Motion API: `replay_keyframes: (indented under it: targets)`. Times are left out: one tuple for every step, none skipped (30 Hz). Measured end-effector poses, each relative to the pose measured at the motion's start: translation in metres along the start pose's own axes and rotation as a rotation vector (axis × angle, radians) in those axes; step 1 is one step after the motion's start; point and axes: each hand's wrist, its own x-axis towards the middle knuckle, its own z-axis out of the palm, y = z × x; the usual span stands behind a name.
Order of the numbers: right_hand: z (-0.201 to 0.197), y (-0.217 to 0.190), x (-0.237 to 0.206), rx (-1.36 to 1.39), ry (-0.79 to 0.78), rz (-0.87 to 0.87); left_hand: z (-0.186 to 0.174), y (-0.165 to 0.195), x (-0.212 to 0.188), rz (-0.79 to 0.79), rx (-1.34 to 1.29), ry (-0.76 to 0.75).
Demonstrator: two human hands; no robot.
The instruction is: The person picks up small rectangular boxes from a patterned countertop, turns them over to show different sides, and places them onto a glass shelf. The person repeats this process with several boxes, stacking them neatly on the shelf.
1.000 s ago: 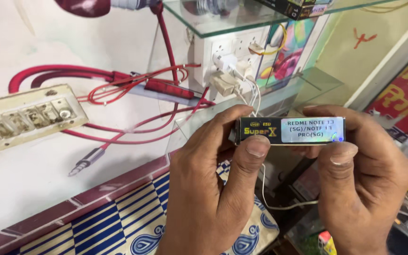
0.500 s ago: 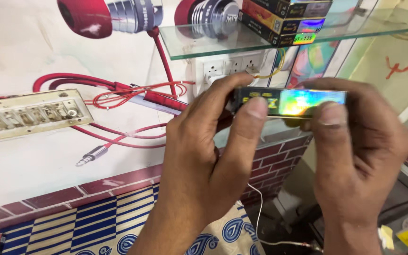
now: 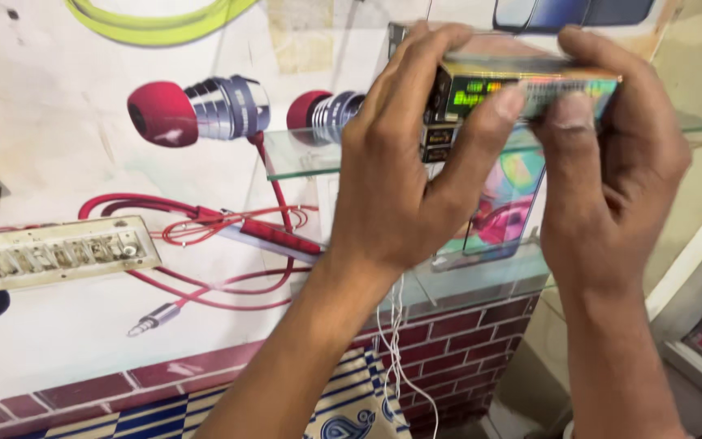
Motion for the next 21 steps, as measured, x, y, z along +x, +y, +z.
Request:
replay_keyframes:
  targets:
    - [-0.003, 0.008, 0.008, -0.028, -0.010, -0.034, 0.008, -0.008, 0.008, 0.003, -0.044, 0.020]
    - [-0.006, 0.016, 0.018, -0.072, -0.019, -0.061, 0.015, -0.015, 0.014, -0.009, -0.074, 0.022]
    - [-0.007, 0.025, 0.025, -0.093, -0.026, -0.066, 0.022, -0.022, 0.021, -0.021, -0.103, 0.025]
    - [-0.007, 0.033, 0.033, -0.114, -0.032, -0.071, 0.029, -0.029, 0.026, -0.044, -0.120, 0.012]
    - [-0.006, 0.042, 0.041, -0.113, -0.035, -0.056, 0.035, -0.036, 0.031, -0.076, -0.122, 0.001]
    - [-0.005, 0.049, 0.046, -0.148, -0.036, -0.031, 0.040, -0.043, 0.035, -0.108, -0.123, -0.009]
    - [-0.005, 0.056, 0.051, -0.184, -0.038, -0.006, 0.046, -0.051, 0.037, -0.150, -0.112, -0.016]
    - [-0.005, 0.063, 0.054, -0.253, -0.035, 0.024, 0.051, -0.058, 0.037, -0.156, -0.083, -0.016]
    - [-0.005, 0.069, 0.055, -0.321, -0.031, 0.054, 0.057, -0.065, 0.037, -0.161, -0.054, -0.016]
    - [-0.006, 0.074, 0.054, -0.345, -0.039, 0.078, 0.062, -0.071, 0.034, -0.135, -0.005, -0.005]
    - [-0.006, 0.080, 0.053, -0.369, -0.045, 0.101, 0.065, -0.079, 0.032, -0.121, 0.020, -0.007]
    - [-0.007, 0.087, 0.052, -0.392, -0.046, 0.124, 0.067, -0.087, 0.030, -0.107, 0.045, -0.008]
    - [-0.007, 0.094, 0.052, -0.390, -0.061, 0.028, 0.069, -0.094, 0.029, -0.110, 0.046, -0.017]
    - [-0.008, 0.101, 0.051, -0.388, -0.077, -0.068, 0.071, -0.101, 0.028, -0.112, 0.045, -0.027]
    - [-0.009, 0.108, 0.051, -0.369, -0.094, -0.083, 0.074, -0.106, 0.029, -0.108, 0.051, -0.032]
    - [-0.011, 0.116, 0.050, -0.350, -0.111, -0.097, 0.077, -0.111, 0.029, -0.107, 0.058, -0.035]
    - [-0.011, 0.124, 0.053, -0.315, -0.127, -0.033, 0.079, -0.115, 0.031, -0.105, 0.068, -0.038]
    - [-0.011, 0.132, 0.055, -0.290, -0.141, 0.026, 0.082, -0.117, 0.034, -0.137, 0.103, -0.046]
    - [-0.010, 0.140, 0.058, -0.267, -0.154, 0.085, 0.086, -0.118, 0.037, -0.171, 0.135, -0.052]
    - [-0.009, 0.148, 0.062, -0.255, -0.166, 0.137, 0.090, -0.119, 0.040, -0.204, 0.167, -0.058]
    - [-0.009, 0.155, 0.064, -0.242, -0.178, 0.188, 0.091, -0.120, 0.041, -0.246, 0.150, -0.063]
